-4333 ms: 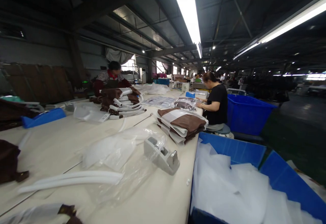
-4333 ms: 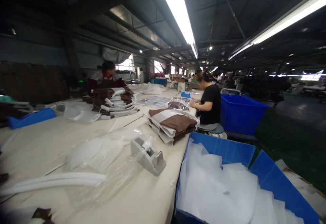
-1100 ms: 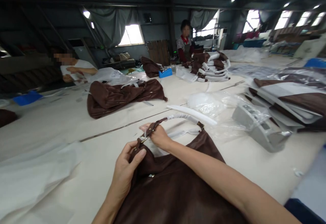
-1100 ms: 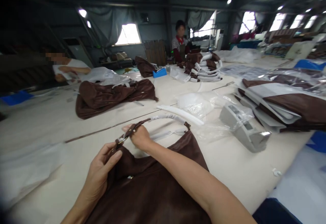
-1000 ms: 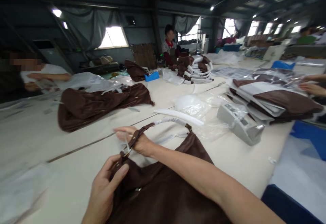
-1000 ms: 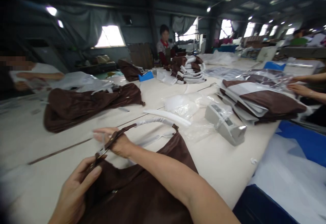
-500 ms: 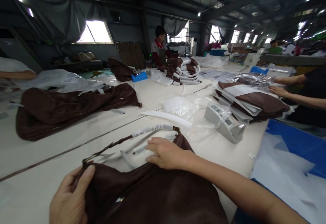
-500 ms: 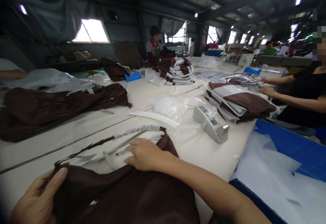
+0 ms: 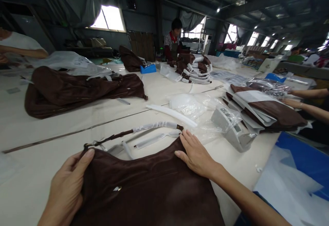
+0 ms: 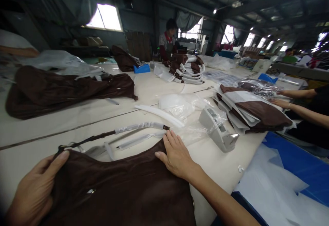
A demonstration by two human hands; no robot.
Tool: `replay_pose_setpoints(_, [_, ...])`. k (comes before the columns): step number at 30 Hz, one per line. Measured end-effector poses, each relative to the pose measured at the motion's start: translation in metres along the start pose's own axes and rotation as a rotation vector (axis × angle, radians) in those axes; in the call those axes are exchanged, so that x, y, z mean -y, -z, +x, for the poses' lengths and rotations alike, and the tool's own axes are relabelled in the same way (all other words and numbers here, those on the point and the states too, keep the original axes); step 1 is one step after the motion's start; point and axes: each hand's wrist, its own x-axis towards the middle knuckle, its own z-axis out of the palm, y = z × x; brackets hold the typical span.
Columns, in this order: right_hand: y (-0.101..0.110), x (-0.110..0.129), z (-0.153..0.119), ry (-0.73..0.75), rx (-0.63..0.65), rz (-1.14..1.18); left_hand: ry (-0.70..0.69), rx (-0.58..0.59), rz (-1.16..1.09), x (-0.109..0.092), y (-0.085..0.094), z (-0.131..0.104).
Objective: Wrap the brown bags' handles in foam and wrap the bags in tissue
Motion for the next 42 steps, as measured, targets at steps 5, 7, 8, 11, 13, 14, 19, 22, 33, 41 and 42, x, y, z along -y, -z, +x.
replay_pose_setpoints(5, [-0.003,-0.005,0.007,-0.042,0.029,0.004,0.044,0.004,-0.06,0.0,-0.002,-0.002])
replay_pose_setpoints(7, [-0.003,-0.005,0.007,-0.049,0.017,-0.003,0.03,0.01,-0.07,0.004,-0.001,0.001])
replay_pose_setpoints(8, [-0.003,-0.005,0.008,-0.046,0.019,-0.005,0.026,0.012,-0.078,0.007,0.0,0.003])
replay_pose_setpoints(11, [-0.001,-0.003,0.008,-0.058,0.02,-0.007,0.01,0.005,-0.104,0.018,0.003,0.013])
replay_pose_setpoints(13, [-0.001,-0.003,0.009,-0.073,0.002,-0.023,0.001,0.002,-0.112,0.023,0.005,0.017])
replay_pose_setpoints(14, [-0.001,-0.004,0.009,-0.075,0.005,-0.031,0.001,0.005,-0.112,0.023,0.005,0.018])
replay_pose_setpoints(19, [-0.002,-0.005,0.009,-0.055,0.049,-0.073,0.046,0.009,-0.099,0.015,0.0,0.011])
replay_pose_setpoints(22, [-0.003,0.004,0.011,-0.029,0.009,-0.099,-0.01,0.037,-0.126,0.018,0.0,0.009])
replay_pose_setpoints(33, [-0.004,0.135,0.075,0.527,-0.063,0.061,-0.258,0.182,-0.03,0.037,0.014,0.008])
replay_pose_setpoints(41, [-0.009,0.169,0.092,0.581,0.042,0.08,-0.192,0.182,-0.034,0.036,0.016,0.016])
replay_pose_setpoints(42, [-0.006,0.163,0.087,0.563,0.026,0.075,-0.2,0.175,-0.015,0.037,0.015,0.017])
